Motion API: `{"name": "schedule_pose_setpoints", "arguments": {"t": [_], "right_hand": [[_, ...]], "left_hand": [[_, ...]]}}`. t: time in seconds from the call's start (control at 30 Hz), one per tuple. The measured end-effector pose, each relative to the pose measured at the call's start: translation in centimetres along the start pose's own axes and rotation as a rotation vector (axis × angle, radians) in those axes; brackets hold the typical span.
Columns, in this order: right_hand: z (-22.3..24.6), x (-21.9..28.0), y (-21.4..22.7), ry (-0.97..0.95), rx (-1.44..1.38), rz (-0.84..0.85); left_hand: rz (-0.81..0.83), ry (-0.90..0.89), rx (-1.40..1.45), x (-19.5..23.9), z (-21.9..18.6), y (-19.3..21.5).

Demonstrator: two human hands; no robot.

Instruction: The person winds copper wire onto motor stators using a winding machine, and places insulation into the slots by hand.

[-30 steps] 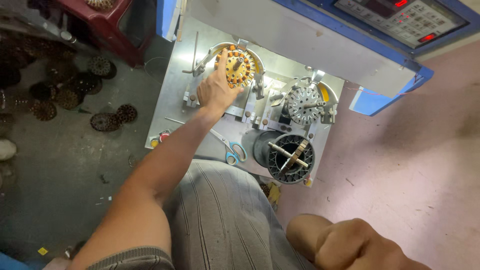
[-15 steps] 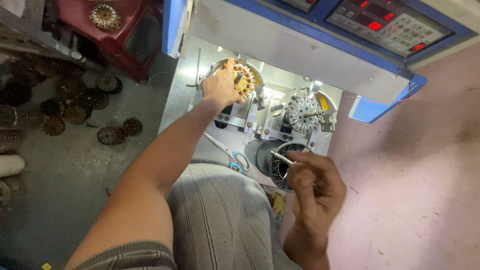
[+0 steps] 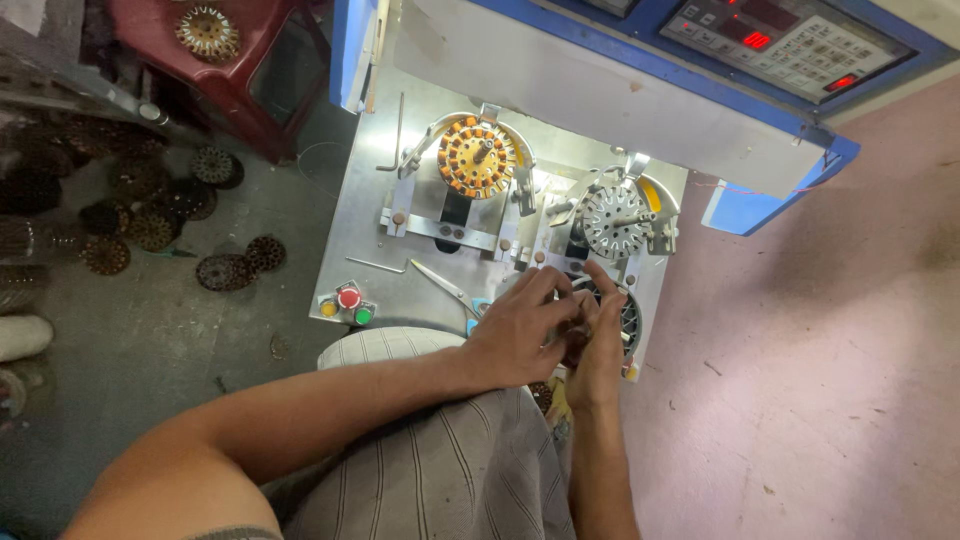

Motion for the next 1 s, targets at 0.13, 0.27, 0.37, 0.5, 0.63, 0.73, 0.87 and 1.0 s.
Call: {"name": "schedule_pose_setpoints", "arguments": {"t": [0.13, 0.27, 0.37, 0.5, 0.63, 0.73, 0.87, 1.0], "right_hand": [[-0.7, 0.3, 1.5, 0.04, 0.025, 0.01], [-1.3, 0.8, 4.3, 0.158, -0.022, -0.044], [-2.1, 1.4, 6.4, 0.202, -0.04, -0.082], [-2.8, 2.0, 7.5, 0.28, 0.014, -0.111], [-3.0, 2.7, 8.3, 0.254, 0.04, -0.23], [-3.1, 3.0, 8.6, 0.279, 0.076, -0.262], [-3.3, 3.1, 9.0, 0.282, 0.11, -0.295], [-3.5, 2.6, 9.3, 0.249, 0.06, -0.297]], "left_hand": [[0.091, 0.162, 0.144, -0.8, 0.5, -1.0], [0.146, 0.408, 0.274, -1.3, 1.3, -0.8], [0.189, 0.498, 0.347, -1.2, 1.7, -1.3], [0.235, 0.471, 0.426, -0.6, 1.6, -2.0], [0.276, 0.275, 0.409, -0.9, 1.4, -2.2], [0.247, 0.167, 0.364, -1.0, 1.0, -2.5], [0.252, 0.164, 0.337, -1.0, 0.8, -3.2], [0.253, 0.198, 0.348, -1.1, 0.7, -3.6]]}}
Point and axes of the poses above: each hand's wrist, its own x-axis away from the middle knuckle, its own y-axis out of the back of the hand, z = x × y, the point moved 1 cm from there along -x, towards the middle knuckle, and after that the axes turned 10 degrees about -z, right-handed, at the moved point
